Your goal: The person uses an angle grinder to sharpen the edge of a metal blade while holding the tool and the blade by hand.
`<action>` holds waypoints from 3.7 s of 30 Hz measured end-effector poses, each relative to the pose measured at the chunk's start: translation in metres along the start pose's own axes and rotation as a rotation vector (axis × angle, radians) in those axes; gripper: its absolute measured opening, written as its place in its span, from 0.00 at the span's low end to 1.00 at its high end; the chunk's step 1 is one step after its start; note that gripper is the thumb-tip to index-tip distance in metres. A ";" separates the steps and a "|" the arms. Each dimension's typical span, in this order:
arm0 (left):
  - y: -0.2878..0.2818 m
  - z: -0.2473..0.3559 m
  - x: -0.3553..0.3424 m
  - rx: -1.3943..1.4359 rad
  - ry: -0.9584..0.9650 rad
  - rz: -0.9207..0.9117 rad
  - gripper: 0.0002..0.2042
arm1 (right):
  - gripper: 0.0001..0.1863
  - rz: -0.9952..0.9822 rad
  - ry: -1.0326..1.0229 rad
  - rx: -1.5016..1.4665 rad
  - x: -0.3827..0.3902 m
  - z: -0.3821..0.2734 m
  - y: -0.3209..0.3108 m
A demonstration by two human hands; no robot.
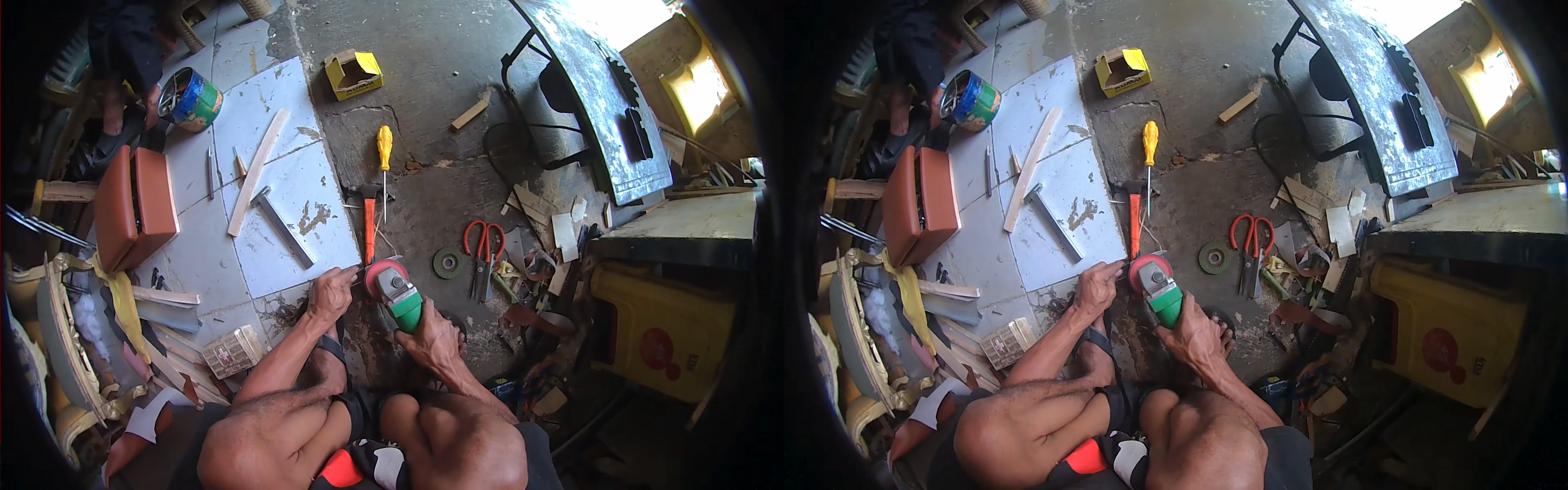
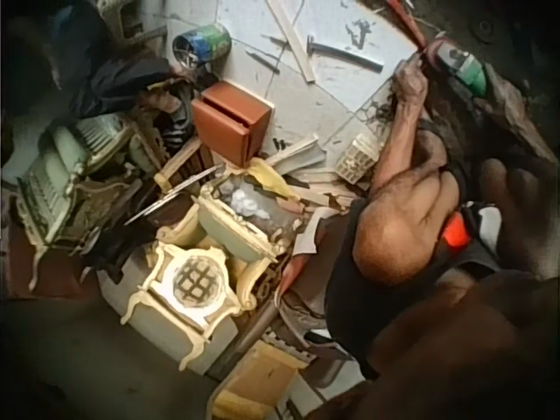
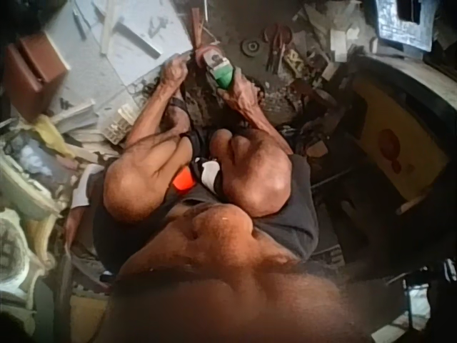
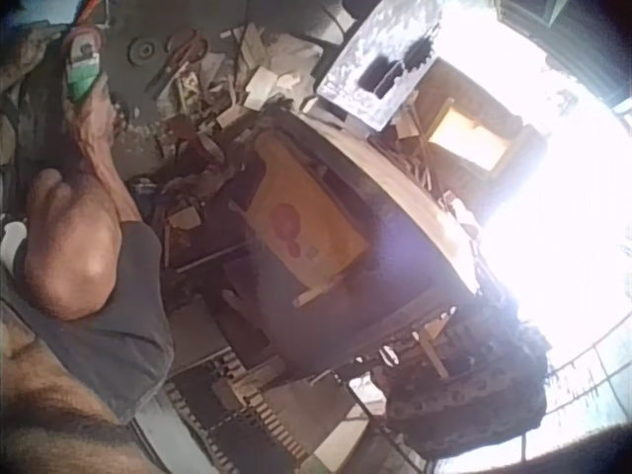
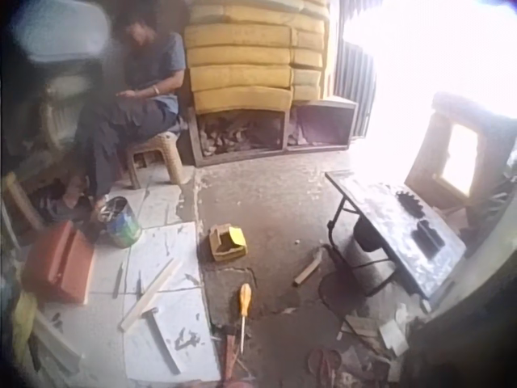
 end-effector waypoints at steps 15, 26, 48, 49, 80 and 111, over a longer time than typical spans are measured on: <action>-0.001 0.003 -0.001 -0.016 -0.023 -0.017 0.17 | 0.39 0.051 0.090 -0.112 -0.005 0.004 -0.011; 0.004 0.000 -0.003 -0.010 -0.014 -0.014 0.17 | 0.41 0.038 -0.006 -0.072 -0.003 0.017 0.012; -0.001 0.002 -0.003 0.014 -0.011 0.016 0.15 | 0.40 0.056 -0.042 -0.096 -0.003 0.013 0.010; 0.000 0.005 -0.005 -0.004 -0.022 0.001 0.15 | 0.41 0.071 -0.057 -0.107 -0.004 0.016 0.011; -0.013 -0.001 -0.128 -0.367 0.113 -0.641 0.14 | 0.38 0.244 0.127 -0.073 -0.016 0.040 -0.053; -0.027 -0.024 -0.121 1.105 -0.262 -0.254 0.19 | 0.37 0.498 0.129 -0.345 0.028 0.070 -0.068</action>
Point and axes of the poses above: each hand's wrist, its own x-axis away from the middle knuckle, its own y-axis out of the palm, z = x × y, the point moved 8 cm from there along -x, towards the middle knuckle
